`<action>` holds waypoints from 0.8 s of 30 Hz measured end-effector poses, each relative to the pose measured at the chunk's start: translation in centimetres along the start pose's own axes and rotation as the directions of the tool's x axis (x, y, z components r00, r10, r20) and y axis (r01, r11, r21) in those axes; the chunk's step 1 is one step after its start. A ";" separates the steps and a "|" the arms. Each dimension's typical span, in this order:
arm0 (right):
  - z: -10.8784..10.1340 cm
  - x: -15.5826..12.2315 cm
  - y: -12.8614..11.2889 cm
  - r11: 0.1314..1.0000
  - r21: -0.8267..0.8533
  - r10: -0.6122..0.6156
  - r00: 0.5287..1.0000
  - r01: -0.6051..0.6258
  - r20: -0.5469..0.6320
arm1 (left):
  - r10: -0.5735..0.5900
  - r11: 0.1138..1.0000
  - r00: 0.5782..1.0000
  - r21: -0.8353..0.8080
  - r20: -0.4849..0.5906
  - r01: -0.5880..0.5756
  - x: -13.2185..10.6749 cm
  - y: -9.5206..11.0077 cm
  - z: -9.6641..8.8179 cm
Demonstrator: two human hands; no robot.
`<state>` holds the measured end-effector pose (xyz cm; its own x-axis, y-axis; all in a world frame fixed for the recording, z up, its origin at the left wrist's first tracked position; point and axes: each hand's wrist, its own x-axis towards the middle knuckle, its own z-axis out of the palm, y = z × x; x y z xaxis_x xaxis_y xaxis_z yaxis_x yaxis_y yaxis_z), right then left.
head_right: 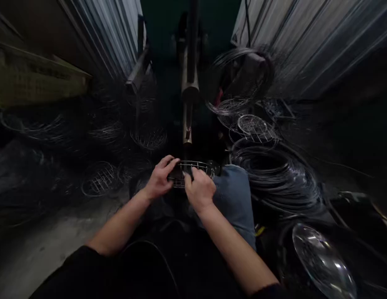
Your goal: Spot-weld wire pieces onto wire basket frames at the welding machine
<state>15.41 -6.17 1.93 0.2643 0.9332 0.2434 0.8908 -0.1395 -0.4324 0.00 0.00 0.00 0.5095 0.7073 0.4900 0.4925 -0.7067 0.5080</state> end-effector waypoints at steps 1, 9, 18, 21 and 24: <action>0.3 -0.1 0.1 1.000 0.007 0.022 1.000 -0.022 0.001 | -0.005 1.000 1.000 -0.001 0.022 0.005 -0.3 0.0 0.1; 2.2 -1.5 0.6 0.993 0.031 -0.109 0.986 0.114 -0.129 | -0.004 0.995 0.995 -0.096 0.102 0.014 -2.3 -0.5 0.6; 2.9 -2.2 0.3 0.967 -0.074 -0.253 0.946 0.243 -0.204 | 0.034 0.993 0.997 -0.118 0.070 -0.025 -3.1 -1.1 0.7; 2.9 -2.3 0.2 0.961 -0.090 -0.275 0.940 0.261 -0.202 | 0.046 0.990 0.996 -0.134 0.071 -0.036 -3.1 -1.1 0.7; 2.9 -2.4 0.2 0.957 -0.104 -0.287 0.936 0.271 -0.203 | 0.047 0.991 0.996 -0.132 0.077 -0.037 -3.0 -1.1 0.6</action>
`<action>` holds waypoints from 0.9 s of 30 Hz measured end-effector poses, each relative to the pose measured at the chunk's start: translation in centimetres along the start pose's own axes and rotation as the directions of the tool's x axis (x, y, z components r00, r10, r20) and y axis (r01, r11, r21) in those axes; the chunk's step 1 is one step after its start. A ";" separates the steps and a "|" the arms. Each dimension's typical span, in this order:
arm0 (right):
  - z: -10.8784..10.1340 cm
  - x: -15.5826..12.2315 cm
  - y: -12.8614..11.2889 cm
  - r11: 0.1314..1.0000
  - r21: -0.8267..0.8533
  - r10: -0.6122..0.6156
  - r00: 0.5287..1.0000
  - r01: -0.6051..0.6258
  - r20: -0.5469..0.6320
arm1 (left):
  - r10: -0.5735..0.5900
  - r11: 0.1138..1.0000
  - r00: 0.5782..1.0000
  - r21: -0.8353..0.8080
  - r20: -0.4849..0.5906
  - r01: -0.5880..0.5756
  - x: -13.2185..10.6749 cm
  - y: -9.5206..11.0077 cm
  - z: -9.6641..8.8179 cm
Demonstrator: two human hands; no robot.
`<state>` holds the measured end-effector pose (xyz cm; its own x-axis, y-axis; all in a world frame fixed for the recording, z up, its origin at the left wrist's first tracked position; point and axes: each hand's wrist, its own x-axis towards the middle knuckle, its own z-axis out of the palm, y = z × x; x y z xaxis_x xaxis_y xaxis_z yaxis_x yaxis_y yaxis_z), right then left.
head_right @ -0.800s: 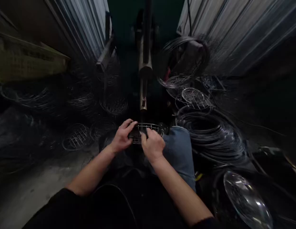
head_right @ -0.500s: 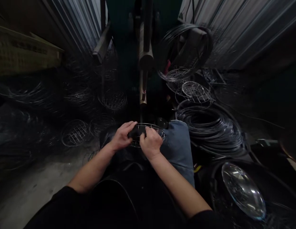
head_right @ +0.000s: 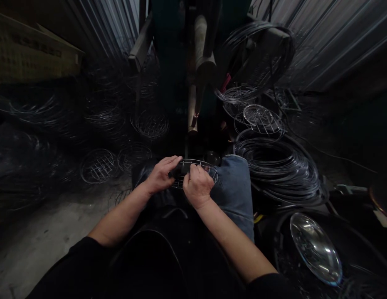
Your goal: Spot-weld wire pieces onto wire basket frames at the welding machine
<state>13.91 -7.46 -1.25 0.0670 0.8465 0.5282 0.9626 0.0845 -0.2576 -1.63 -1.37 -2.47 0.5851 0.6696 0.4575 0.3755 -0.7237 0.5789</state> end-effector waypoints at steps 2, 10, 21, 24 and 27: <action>0.0 0.0 0.0 1.000 -0.013 -0.012 1.000 0.012 -0.003 | 0.009 1.000 1.000 0.004 0.005 -0.009 0.1 0.0 -0.1; -0.1 0.2 -0.2 0.998 -0.045 -0.051 0.999 0.050 -0.018 | 0.003 1.000 1.000 0.013 0.020 -0.003 0.1 0.2 -0.3; -1.4 0.8 -0.1 0.999 -0.034 0.039 0.983 -0.033 0.179 | -0.006 0.999 1.000 -0.037 0.015 0.007 0.1 0.1 -0.3; -3.6 1.2 1.6 0.993 0.068 0.078 0.962 -0.099 0.261 | -0.002 0.998 1.000 -0.067 0.027 0.004 0.1 0.2 -0.5; -5.3 1.7 4.7 0.953 0.230 0.149 0.968 -0.195 0.201 | 0.011 0.996 1.000 -0.084 0.017 -0.009 0.2 0.1 -0.7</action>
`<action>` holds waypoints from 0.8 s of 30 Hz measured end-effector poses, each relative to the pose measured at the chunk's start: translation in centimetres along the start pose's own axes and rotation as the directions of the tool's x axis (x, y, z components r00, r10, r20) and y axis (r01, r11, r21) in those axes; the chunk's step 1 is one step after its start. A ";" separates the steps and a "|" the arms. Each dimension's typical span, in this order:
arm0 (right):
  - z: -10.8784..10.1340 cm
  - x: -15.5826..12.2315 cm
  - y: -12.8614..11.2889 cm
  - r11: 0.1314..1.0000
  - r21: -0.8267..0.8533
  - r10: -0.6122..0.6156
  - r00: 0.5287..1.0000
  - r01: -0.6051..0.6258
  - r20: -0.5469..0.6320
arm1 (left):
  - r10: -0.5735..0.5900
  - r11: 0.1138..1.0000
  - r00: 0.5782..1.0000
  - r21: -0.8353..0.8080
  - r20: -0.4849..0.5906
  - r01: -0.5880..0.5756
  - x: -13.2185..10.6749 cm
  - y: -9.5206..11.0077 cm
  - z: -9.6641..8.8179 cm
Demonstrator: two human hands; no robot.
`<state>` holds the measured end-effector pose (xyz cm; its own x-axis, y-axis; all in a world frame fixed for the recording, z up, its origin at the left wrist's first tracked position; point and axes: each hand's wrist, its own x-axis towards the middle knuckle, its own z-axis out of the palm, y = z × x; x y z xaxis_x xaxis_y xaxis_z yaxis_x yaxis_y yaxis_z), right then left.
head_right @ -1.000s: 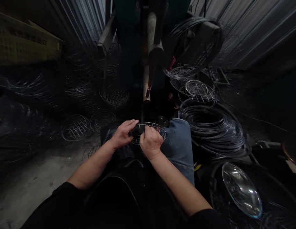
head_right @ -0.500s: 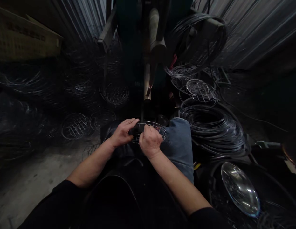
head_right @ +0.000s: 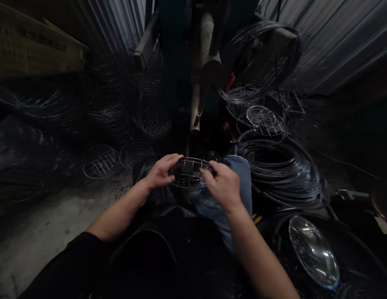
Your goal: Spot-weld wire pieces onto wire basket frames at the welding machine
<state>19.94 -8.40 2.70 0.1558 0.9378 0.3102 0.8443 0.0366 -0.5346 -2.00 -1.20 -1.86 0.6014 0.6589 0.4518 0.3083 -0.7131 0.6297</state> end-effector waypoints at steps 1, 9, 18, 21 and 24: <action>-0.6 0.3 1.0 0.999 0.031 0.015 0.999 -0.013 -0.037 | 0.012 1.000 1.000 -0.001 -0.007 -0.012 0.1 0.0 -0.1; -0.8 2.8 4.4 0.959 0.284 -0.064 0.982 0.011 0.180 | 0.142 0.987 0.989 0.069 0.044 -0.145 2.1 0.5 -2.0; 1.2 1.3 2.7 0.773 0.557 0.132 0.936 -0.304 0.327 | -0.191 0.982 0.910 -0.067 -0.368 0.179 1.4 -1.2 -0.4; 2.0 0.2 3.0 0.758 0.565 0.182 0.938 -0.326 0.296 | -0.663 0.704 0.666 -0.587 -0.341 0.400 0.7 -1.4 1.8; 2.5 -0.8 3.6 0.761 0.566 0.190 0.943 -0.317 0.274 | -0.905 0.290 0.409 -0.875 -0.119 0.387 0.1 -0.9 3.4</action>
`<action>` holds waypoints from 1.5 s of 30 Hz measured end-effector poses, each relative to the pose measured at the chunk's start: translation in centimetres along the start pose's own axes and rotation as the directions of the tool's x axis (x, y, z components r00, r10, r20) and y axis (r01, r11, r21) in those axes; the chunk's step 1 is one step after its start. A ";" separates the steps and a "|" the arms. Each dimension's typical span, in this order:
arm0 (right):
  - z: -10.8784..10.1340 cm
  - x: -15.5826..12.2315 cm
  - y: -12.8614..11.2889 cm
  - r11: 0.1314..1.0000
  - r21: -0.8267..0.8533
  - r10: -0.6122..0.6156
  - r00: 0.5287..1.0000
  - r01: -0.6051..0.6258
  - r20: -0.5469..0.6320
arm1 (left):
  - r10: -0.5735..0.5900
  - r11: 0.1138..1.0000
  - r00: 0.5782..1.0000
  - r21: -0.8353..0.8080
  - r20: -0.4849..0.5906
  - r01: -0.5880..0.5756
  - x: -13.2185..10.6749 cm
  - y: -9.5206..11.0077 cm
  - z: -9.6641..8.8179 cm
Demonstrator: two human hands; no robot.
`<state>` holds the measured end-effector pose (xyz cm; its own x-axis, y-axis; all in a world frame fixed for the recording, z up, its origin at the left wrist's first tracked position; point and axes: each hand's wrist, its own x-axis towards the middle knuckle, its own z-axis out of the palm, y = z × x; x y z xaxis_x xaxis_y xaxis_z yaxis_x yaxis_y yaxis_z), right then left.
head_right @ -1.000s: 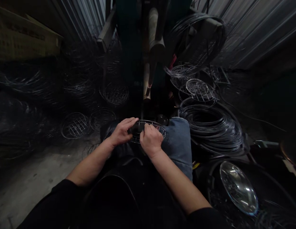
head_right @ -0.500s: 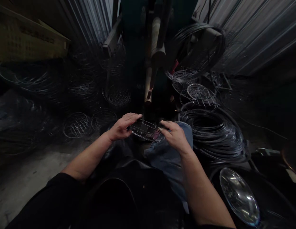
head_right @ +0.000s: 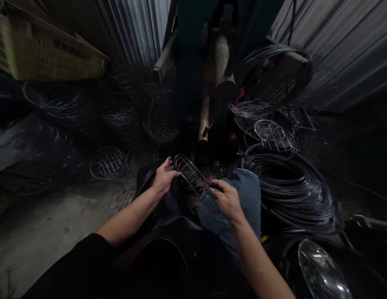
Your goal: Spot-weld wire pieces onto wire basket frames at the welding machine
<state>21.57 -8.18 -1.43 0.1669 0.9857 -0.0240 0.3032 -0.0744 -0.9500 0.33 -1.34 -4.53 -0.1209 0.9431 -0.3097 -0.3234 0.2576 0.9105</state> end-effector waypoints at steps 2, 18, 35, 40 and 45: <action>0.0 -0.4 0.8 1.000 0.002 0.013 1.000 -0.013 -0.013 | -0.170 0.979 0.983 -0.125 -0.063 0.161 -0.7 -0.4 0.2; 1.3 -1.9 5.7 0.989 0.143 -0.031 0.995 0.044 -0.094 | -0.378 0.822 0.894 -0.358 0.240 0.444 0.4 -2.1 -0.4; 1.0 0.6 3.2 0.958 0.275 0.108 0.989 -0.076 -0.103 | -0.068 0.967 0.993 -0.237 0.096 0.090 0.5 0.3 0.7; -0.2 3.9 -0.8 0.973 0.229 0.026 1.000 -0.029 0.014 | -0.082 0.978 0.990 -0.180 0.112 0.102 2.4 1.3 2.7; -0.9 6.5 -1.9 0.980 0.196 -0.027 0.999 0.023 0.020 | -0.008 0.971 0.986 -0.235 0.166 0.048 5.0 1.4 5.1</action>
<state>22.89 -1.80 0.48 0.1395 0.9902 -0.0043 0.1172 -0.0209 -0.9929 4.03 4.82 -3.39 0.0396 0.9629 -0.2671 -0.5400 0.2455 0.8050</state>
